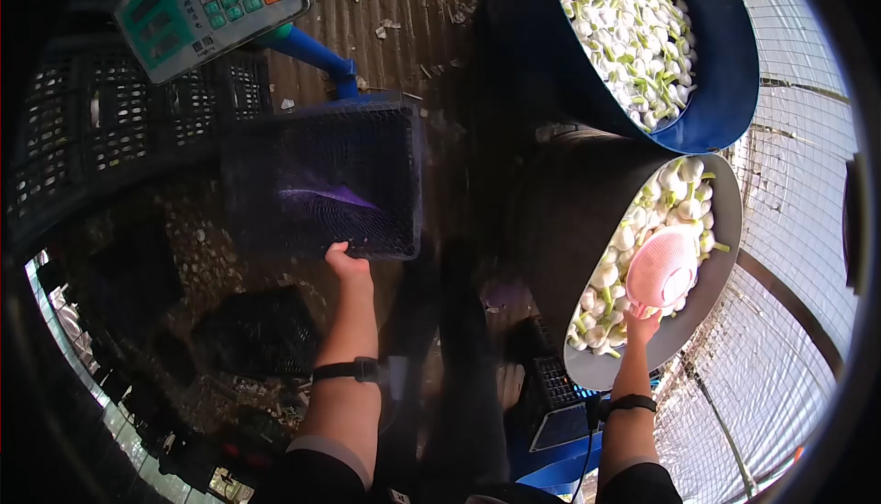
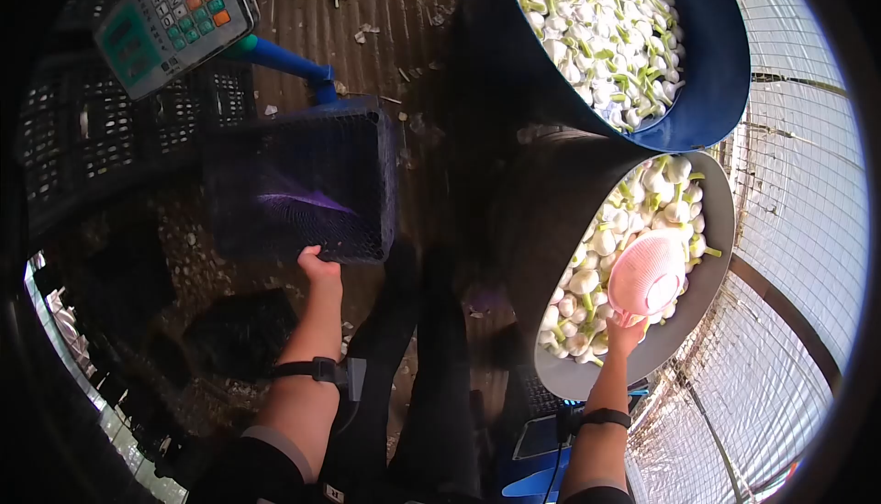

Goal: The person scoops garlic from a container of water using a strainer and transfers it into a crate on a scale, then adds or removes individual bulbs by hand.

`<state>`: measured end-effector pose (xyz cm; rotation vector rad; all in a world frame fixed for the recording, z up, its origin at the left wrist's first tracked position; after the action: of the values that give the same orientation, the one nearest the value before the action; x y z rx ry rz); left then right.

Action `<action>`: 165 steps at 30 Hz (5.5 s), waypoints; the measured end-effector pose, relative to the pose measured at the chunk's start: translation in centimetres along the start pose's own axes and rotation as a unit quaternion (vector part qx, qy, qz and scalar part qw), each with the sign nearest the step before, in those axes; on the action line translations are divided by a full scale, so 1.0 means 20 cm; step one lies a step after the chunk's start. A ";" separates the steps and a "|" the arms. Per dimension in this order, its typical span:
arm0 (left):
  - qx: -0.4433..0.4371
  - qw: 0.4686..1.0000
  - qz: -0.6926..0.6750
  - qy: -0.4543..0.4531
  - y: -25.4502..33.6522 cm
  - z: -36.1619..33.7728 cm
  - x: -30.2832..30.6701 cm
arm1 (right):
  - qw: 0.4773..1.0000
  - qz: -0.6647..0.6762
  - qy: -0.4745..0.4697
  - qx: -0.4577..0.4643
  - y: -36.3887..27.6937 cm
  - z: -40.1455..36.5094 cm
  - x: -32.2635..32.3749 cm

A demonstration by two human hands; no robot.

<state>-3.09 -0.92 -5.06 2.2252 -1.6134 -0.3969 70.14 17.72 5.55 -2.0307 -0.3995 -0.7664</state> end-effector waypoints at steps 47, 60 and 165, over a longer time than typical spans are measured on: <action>-0.102 0.589 0.652 -0.467 -0.20 -1.39 -2.07 | 0.984 -0.175 -0.031 0.025 -2.66 1.21 -0.67; -0.368 0.647 0.581 -0.330 -0.77 -1.40 -3.27 | 0.884 -0.428 -0.156 0.108 -2.50 2.25 -1.17; 0.201 0.677 0.688 -0.167 0.14 -0.77 -0.72 | 0.975 -0.059 0.010 0.212 -2.82 0.72 -0.74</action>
<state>-3.22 13.90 10.25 0.4926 -3.1715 0.0410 33.54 60.60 26.21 -1.6089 -0.6200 -0.7030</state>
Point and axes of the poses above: each hand's wrist, its own z-axis towards the middle knuckle, its own x-axis out of the back of the hand, y = z × x, the point moved 6 cm from there along z, towards the middle knuckle, and after that the axes turned 6 degrees about x, right-handed, at the moved point
